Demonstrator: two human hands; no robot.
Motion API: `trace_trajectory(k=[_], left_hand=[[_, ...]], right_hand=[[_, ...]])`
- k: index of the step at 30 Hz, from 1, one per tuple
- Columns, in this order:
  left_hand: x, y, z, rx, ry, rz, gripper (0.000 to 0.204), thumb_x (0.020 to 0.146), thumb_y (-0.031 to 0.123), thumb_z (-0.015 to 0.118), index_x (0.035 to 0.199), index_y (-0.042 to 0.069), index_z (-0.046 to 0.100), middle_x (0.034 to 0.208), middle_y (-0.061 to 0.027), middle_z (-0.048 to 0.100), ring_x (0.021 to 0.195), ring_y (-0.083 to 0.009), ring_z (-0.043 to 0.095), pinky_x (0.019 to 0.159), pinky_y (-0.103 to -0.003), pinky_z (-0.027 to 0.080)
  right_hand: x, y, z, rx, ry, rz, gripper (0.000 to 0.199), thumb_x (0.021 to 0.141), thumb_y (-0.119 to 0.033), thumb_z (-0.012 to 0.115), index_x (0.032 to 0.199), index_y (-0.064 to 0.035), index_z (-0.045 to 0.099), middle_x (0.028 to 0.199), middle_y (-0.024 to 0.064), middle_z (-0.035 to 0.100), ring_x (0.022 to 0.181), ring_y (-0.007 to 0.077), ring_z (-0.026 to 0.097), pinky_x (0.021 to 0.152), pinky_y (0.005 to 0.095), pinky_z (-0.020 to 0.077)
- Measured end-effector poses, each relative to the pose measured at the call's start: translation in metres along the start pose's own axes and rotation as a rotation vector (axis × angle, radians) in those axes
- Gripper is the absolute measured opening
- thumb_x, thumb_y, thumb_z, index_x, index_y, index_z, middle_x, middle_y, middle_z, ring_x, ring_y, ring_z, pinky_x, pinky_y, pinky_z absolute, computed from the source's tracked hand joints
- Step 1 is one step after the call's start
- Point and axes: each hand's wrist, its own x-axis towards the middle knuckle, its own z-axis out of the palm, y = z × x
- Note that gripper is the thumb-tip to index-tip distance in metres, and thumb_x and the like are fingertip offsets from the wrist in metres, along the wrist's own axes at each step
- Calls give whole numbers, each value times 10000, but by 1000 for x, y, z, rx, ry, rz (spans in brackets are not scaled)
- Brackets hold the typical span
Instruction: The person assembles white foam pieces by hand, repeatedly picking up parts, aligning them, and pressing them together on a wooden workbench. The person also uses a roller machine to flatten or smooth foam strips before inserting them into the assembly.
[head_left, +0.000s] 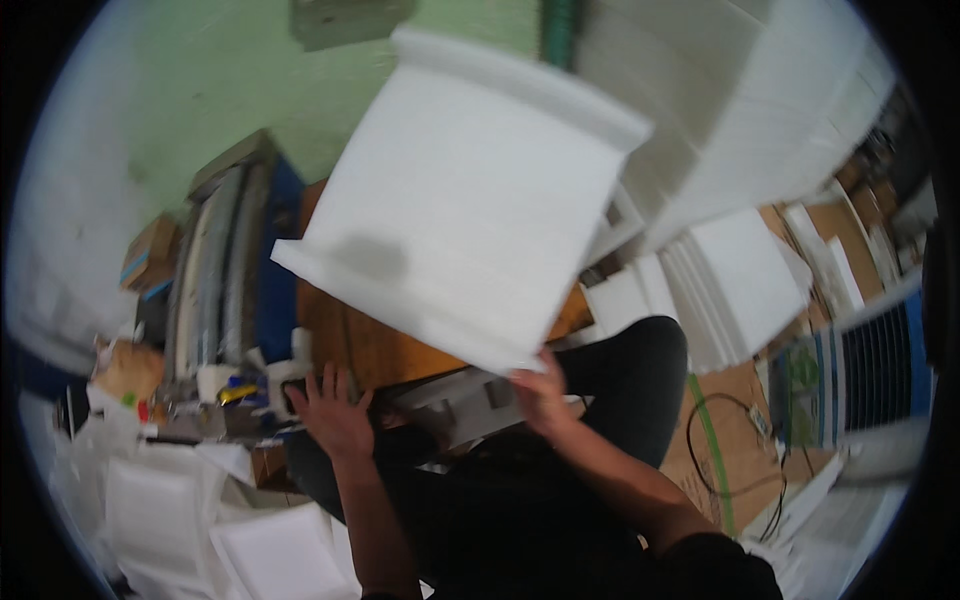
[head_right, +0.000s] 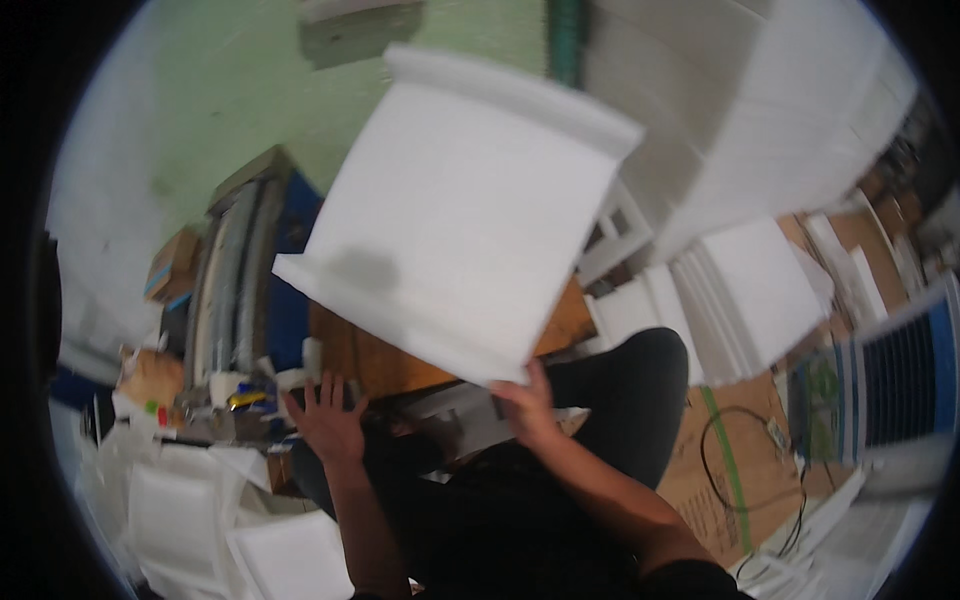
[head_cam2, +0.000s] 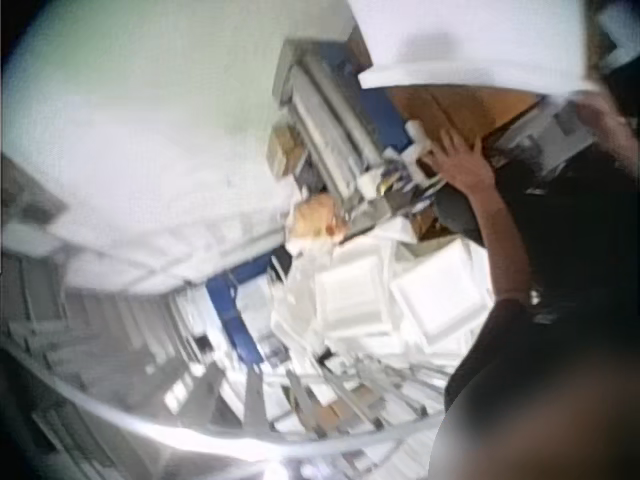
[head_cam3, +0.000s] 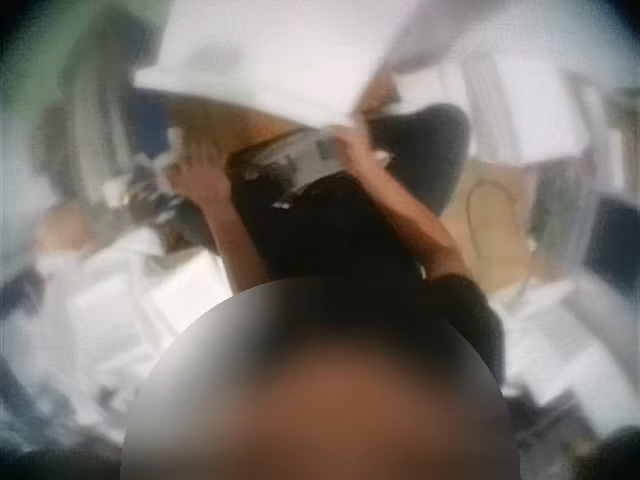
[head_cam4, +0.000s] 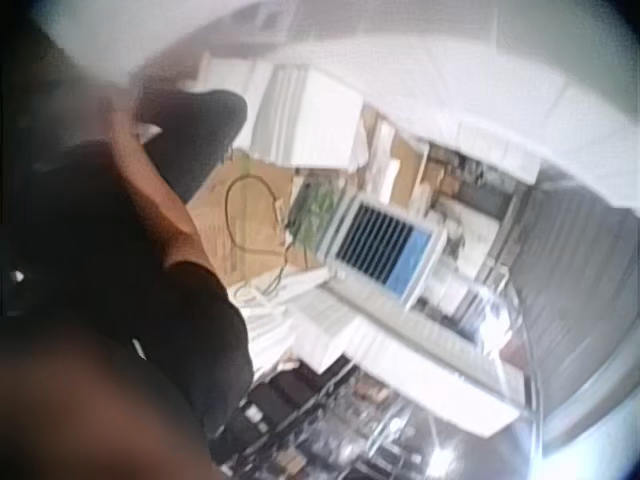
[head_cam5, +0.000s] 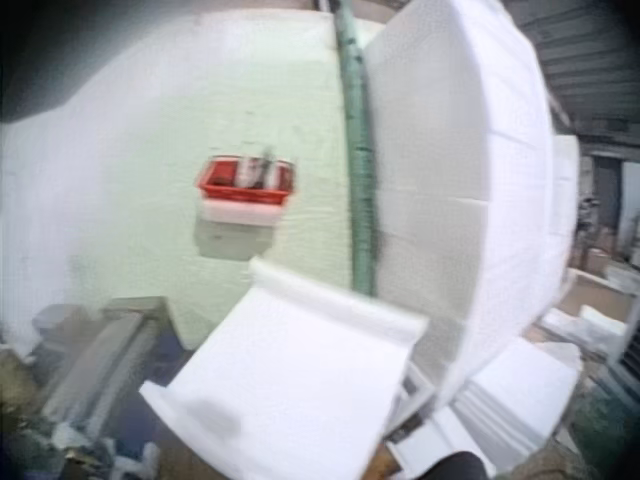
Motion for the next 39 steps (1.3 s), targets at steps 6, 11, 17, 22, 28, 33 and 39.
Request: trace_trajectory(k=[6, 11, 17, 22, 28, 33, 39], left_hand=[[-31, -49, -23, 248, 76, -54, 732, 1050, 505, 475, 1619, 101, 256, 1629, -200, 342, 1526, -342, 319, 1220, -659, 140], [-22, -84, -27, 762, -310, 423, 537, 1041, 163, 580, 1541, 66, 410, 1501, -148, 511, 1406, -281, 477, 1205, -426, 327], [8, -153, 22, 1404, -618, 425, 597, 878, 66, 732, 1438, 47, 527, 1463, -180, 542, 1398, -347, 489, 1169, -438, 385], [21, -230, 80, 1980, -822, 503, 752, 854, 137, 783, 1527, 159, 448, 1620, -166, 360, 1505, -421, 331, 1221, -595, 289], [83, -234, 62, 2008, -888, 436, 761, 803, 134, 825, 1490, 235, 512, 1647, -150, 338, 1513, -430, 309, 1241, -557, 284], [110, -192, 52, 1929, -862, 336, 745, 746, 75, 831, 1440, 200, 593, 1630, -150, 387, 1494, -423, 369, 1213, -507, 364], [112, -200, 47, 1919, -855, 359, 770, 758, 38, 809, 1469, 216, 572, 1642, -152, 372, 1511, -415, 353, 1222, -518, 347]], right_hand=[[11, 104, 26, -337, 77, 250, 687, 792, -347, 897, 1235, 88, 603, 1127, 161, 700, 1074, 215, 660, 858, 371, 559], [-16, 100, 34, -749, -171, 522, 968, 826, -409, 877, 1486, 115, 402, 1308, 225, 648, 1184, 263, 645, 1019, 370, 518], [-30, -95, 10, -875, -192, -422, 320, 945, -157, 739, 1223, 1, 714, 1021, 116, 740, 922, 179, 698, 836, 323, 555], [29, -222, -121, -845, 476, -625, 246, 983, -146, 704, 1155, 29, 706, 913, 31, 692, 834, 81, 621, 775, 268, 512], [77, -160, -382, -1517, 761, -10, 586, 807, -319, 835, 1238, 35, 658, 1148, 207, 703, 1044, 320, 689, 957, 434, 545], [95, -113, -392, -1832, 765, 311, 776, 744, -362, 885, 1361, -12, 571, 1377, 217, 551, 1249, 381, 578, 1026, 487, 508], [107, -139, -395, -1846, 703, 140, 680, 721, -400, 908, 1225, -11, 670, 1200, 192, 598, 1158, 374, 603, 959, 451, 525]])
